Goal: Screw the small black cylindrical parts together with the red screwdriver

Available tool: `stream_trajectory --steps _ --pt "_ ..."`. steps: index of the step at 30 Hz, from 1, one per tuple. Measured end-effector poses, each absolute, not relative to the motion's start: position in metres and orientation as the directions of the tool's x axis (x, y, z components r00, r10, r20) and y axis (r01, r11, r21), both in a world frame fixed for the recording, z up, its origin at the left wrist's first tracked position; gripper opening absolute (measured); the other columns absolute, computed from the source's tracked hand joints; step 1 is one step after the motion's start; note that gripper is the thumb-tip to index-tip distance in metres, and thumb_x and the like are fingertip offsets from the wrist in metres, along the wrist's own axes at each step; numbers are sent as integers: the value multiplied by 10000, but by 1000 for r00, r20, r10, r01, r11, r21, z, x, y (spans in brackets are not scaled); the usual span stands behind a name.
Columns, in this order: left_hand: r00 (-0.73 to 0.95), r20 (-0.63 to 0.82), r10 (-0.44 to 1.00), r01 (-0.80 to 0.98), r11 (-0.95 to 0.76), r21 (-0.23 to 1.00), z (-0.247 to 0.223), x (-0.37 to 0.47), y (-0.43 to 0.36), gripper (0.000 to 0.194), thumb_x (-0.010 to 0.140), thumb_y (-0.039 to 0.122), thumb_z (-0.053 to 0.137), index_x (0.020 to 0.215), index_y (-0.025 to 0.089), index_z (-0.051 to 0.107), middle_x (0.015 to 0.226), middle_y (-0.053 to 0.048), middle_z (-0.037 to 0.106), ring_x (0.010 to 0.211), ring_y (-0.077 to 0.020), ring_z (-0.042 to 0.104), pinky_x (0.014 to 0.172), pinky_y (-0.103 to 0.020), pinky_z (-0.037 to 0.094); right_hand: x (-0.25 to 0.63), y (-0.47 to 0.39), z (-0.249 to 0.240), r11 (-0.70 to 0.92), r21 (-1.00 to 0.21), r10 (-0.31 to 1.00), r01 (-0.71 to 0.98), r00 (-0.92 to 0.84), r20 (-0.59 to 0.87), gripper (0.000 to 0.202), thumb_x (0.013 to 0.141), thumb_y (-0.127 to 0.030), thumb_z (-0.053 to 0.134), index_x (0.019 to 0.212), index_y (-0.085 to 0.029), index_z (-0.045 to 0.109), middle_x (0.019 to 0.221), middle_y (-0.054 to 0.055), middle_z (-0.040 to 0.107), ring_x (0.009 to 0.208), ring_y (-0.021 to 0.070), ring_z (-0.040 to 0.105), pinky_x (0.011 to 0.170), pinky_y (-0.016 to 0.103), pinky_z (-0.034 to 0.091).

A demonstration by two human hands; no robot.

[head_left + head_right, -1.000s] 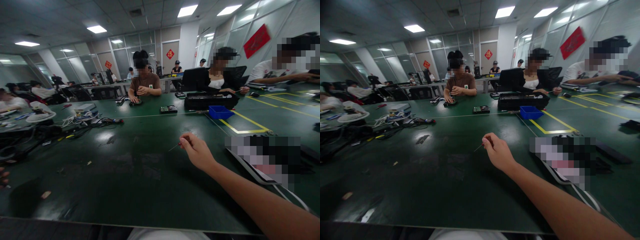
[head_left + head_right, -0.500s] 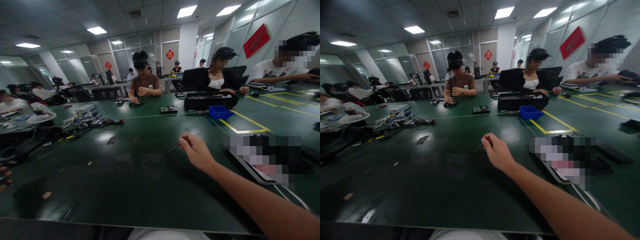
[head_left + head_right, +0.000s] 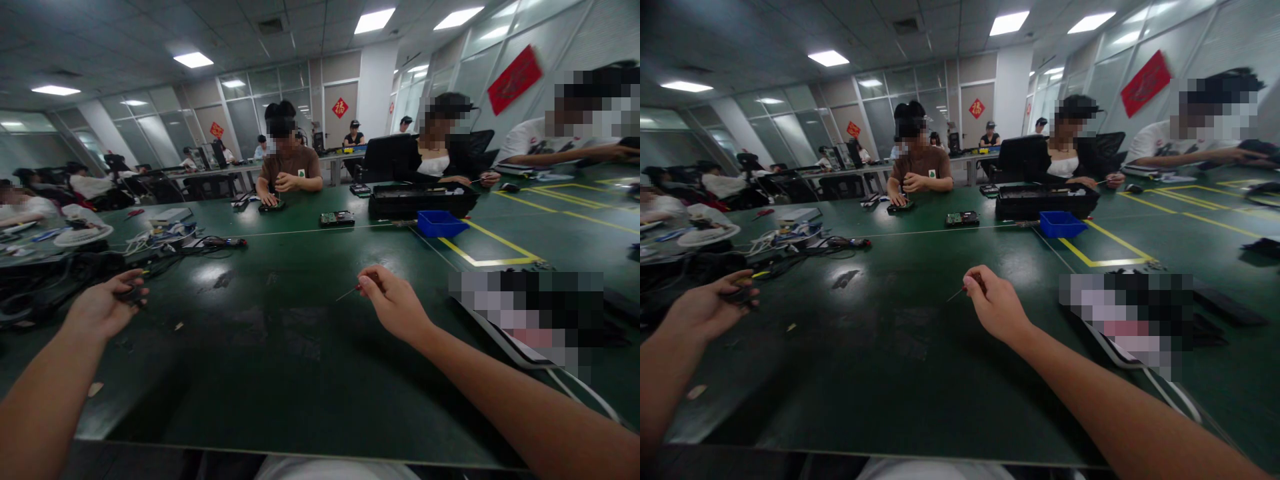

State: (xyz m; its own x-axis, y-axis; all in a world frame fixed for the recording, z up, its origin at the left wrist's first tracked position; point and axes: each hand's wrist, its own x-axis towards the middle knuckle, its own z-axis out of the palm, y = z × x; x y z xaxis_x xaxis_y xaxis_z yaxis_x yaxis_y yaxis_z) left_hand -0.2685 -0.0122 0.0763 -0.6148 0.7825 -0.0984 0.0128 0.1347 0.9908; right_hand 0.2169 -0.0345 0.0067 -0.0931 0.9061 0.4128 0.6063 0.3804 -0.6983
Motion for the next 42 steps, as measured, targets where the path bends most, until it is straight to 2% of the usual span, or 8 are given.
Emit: stream_trajectory --steps 8,16,19,22,25,32,38,42 --pt "-167 -179 970 -280 127 952 63 -143 14 301 696 38 506 959 124 624 777 -28 554 644 -161 556 547 -283 450 220 -36 7 369 -704 907 607 -69 416 216 1011 -372 447 1020 -227 607 854 34 711 795 200 683 709 339 495" --pt "79 -61 995 -257 79 963 50 -31 21 532 565 -96 588 1035 154 588 924 -27 569 763 -112 563 649 -210 420 219 -38 13 356 -718 922 598 -99 375 200 988 -362 481 1061 -227 610 927 47 722 839 210 680 709 337 496" --pt "123 56 991 -23 -53 998 38 -9 19 385 670 -20 635 1006 163 585 988 -46 609 865 -142 585 793 -269 452 219 -39 14 367 -711 914 600 -92 395 199 984 -355 486 1019 -226 633 884 36 726 802 201 680 695 327 487" --pt "349 143 926 290 -252 923 22 0 10 284 762 91 672 1029 180 630 1040 -57 656 959 -190 605 910 -342 450 218 -41 16 378 -673 905 636 -100 414 242 967 -410 522 891 -230 665 748 7 699 686 186 654 630 315 450" --pt "487 142 862 374 -352 858 6 1 3 333 787 118 682 1105 217 661 1116 -49 674 1038 -222 618 966 -372 448 218 -44 17 403 -708 897 580 -99 430 261 961 -413 528 828 -228 655 693 -1 678 640 177 641 605 309 450" --pt "507 181 843 430 -429 794 -11 -2 -1 326 825 149 685 1138 239 689 1172 -42 682 1119 -232 605 1031 -382 425 217 -44 9 426 -858 885 288 65 461 222 964 -412 539 974 -211 635 842 42 713 764 195 697 715 344 561" --pt "493 214 843 403 -439 803 -11 1 -2 388 836 175 699 1214 255 664 1213 -36 679 1151 -230 603 1055 -379 420 219 -42 4 439 -815 876 378 21 482 220 987 -411 532 1024 -219 632 887 49 735 842 209 721 761 358 561" --pt "474 210 855 409 -425 807 -8 0 -2 407 848 194 701 1248 253 652 1235 -37 677 1170 -237 603 1077 -393 414 220 -45 11 449 -750 854 487 13 520 227 962 -420 570 973 -214 666 818 44 740 747 200 714 660 323 538"
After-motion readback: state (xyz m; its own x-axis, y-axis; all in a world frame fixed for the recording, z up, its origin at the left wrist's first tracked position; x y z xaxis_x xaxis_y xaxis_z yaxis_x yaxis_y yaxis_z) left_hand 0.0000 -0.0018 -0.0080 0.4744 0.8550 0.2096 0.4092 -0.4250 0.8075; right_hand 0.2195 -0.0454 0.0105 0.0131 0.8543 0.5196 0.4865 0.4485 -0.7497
